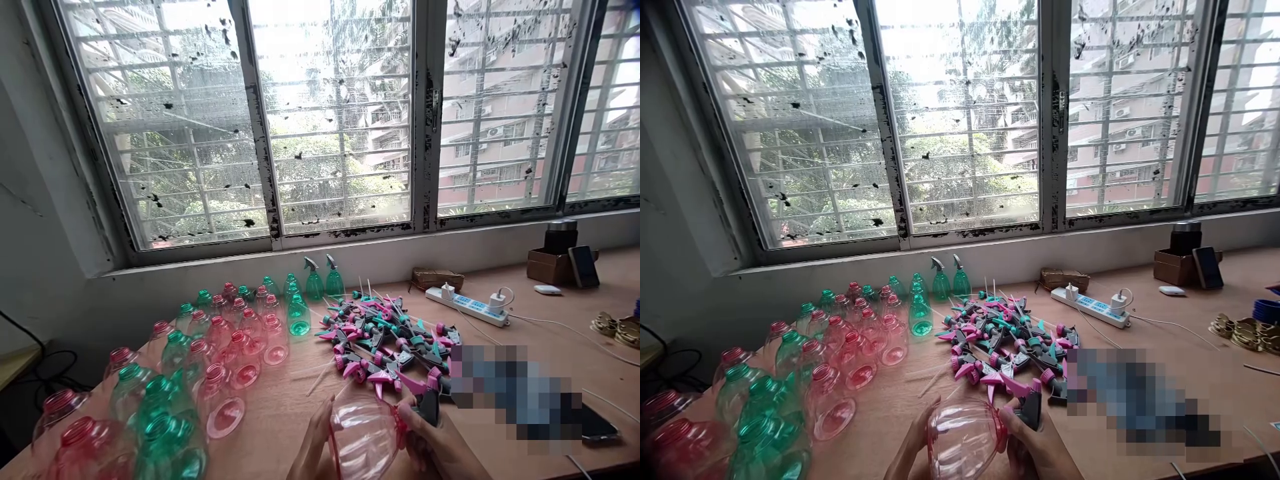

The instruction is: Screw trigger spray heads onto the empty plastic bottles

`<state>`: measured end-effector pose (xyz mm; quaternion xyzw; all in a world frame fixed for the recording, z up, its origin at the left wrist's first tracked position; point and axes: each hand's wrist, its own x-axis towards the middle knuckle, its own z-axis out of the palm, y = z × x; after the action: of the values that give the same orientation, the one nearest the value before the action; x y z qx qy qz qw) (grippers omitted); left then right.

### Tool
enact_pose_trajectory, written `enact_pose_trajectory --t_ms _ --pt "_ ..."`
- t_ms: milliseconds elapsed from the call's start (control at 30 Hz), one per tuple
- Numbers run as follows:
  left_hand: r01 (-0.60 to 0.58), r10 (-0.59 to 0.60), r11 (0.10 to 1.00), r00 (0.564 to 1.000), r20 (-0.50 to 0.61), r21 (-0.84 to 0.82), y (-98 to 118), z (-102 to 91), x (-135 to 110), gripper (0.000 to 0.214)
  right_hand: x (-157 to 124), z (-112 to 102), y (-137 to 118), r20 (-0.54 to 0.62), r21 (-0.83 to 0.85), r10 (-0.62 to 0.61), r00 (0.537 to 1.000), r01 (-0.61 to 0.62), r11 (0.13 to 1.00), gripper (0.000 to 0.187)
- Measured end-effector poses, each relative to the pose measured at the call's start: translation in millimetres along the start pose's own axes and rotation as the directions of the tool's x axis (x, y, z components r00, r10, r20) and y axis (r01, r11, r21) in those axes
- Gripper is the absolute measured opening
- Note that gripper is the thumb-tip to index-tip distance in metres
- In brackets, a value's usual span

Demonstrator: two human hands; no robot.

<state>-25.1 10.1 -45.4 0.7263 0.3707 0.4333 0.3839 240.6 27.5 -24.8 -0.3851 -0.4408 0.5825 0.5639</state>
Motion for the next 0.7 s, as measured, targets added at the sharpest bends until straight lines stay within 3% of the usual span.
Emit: enact_pose_trajectory --t_ms 100,233,467,700 --pt "-0.046 0.046 0.999 0.999 0.008 0.012 3 0.6 -5 0.095 0 0 0 -0.015 0.035 0.006 1.000 -0.005 0.999 0.052" --pt "-0.003 0.003 1.000 1.000 0.015 0.020 1 0.0 0 0.103 2 -1 3 -0.009 0.067 0.017 1.000 -0.016 0.998 0.049" --pt "0.008 -0.008 1.000 1.000 0.020 0.022 -6 5.6 5 0.093 3 -4 4 0.034 0.051 0.006 0.999 -0.008 0.999 0.049" --pt "-0.036 0.036 0.999 0.999 0.016 -0.015 -6 0.2 -1 0.098 2 -4 3 0.035 0.012 -0.008 0.999 0.008 1.000 0.048"
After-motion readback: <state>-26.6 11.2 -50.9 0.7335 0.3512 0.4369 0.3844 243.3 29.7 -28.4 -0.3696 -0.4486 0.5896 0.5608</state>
